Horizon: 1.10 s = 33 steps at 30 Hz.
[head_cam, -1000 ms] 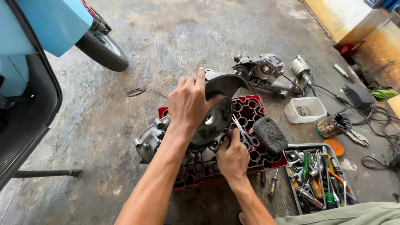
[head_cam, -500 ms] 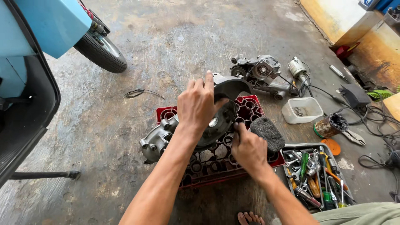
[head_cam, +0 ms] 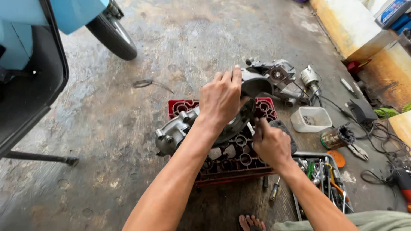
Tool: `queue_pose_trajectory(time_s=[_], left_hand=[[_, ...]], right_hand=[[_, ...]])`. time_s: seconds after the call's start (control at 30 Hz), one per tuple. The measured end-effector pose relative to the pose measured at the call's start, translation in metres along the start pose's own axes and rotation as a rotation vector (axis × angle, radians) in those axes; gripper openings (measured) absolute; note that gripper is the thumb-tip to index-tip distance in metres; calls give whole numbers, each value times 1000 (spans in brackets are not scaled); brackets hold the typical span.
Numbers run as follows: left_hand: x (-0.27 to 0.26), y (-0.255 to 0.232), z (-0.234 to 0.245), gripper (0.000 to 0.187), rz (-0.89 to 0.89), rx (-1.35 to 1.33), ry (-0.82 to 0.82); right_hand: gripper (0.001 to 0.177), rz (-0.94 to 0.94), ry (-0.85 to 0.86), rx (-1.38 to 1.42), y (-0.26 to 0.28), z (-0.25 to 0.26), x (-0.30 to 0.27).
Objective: The person cleans a scooter engine casing by scraping and wiping its inner surfaces with a metal tool and a cloth. The person repeatedly scrapes the central hub and inner walls, then wipes the area with a cloth, flipping the part over to access different sides.
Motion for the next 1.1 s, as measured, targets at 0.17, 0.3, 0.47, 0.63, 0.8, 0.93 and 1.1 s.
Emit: queue_pose_trajectory(time_s=[0.17, 0.3, 0.47, 0.63, 0.8, 0.93, 1.1], left_hand=[[1, 4, 0, 86, -11, 9, -11], [2, 11, -15, 86, -9, -24, -13], [5, 6, -1, 83, -11, -15, 3], [5, 10, -2, 80, -5, -37, 33], [3, 5, 2, 78, -16, -18, 22], [3, 2, 6, 75, -14, -23, 48], [4, 5, 3, 78, 8, -5, 72]], right_hand=[[16, -110, 59, 114, 29, -5, -38], [21, -173, 114, 108, 23, 2, -31], [20, -232, 145, 139, 22, -5, -34], [21, -250, 217, 216, 31, -6, -40], [14, -196, 73, 251, 32, -4, -37], [16, -213, 16, 274, 27, -10, -41], [15, -246, -40, 358, 24, -4, -32]])
Point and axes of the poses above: each hand's wrist, its own x-axis towards the middle knuckle, its own z-axis out of the back of the hand, y = z × x, the point moved 7 cm from there along x, towards the middle knuckle, and after that the axes turned 4 degrees about -z, right-handed, at the moved point
